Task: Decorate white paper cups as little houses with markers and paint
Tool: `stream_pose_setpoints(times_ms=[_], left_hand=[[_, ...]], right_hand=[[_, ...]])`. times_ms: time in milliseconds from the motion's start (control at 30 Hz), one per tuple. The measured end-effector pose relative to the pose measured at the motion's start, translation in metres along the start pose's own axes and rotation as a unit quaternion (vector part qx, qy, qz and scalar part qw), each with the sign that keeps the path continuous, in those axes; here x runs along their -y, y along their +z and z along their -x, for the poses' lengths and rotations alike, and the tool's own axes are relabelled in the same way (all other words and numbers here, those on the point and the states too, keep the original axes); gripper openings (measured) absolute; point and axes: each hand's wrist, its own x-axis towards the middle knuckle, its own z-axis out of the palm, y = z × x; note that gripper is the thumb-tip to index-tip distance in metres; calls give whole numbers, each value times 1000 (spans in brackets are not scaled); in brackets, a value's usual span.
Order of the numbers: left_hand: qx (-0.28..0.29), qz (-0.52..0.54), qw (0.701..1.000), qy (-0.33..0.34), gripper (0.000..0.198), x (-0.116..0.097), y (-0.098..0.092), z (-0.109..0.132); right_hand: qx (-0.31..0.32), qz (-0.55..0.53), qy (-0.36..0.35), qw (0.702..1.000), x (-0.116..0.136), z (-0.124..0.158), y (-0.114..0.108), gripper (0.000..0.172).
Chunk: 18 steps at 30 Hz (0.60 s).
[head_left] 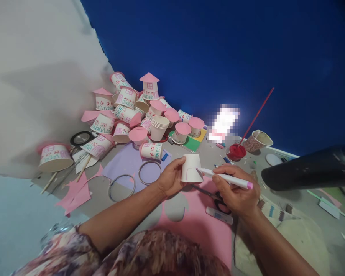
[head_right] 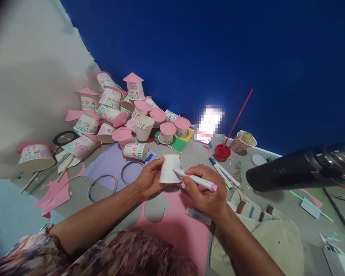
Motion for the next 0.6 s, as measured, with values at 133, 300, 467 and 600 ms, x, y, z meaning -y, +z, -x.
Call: stream_pose_setpoints(times_ms=[133,300,467,600], left_hand=[[-9,-8,1000,-2,38,2,-1,-1],[-2,-3,1000,-8,38,-1,0,1],[19,3,1000,-8,41,-2,-3,1],[31,3,999,-15,43,0,-6,0]], right_hand=[[9,6,-4,1000,0,-1,0,10],[11,-1,-4,1000,2,-2,0,13],[5,-15,7,1000,4,-2,-1,11],[2,-17,23,1000,2,1,-1,10]])
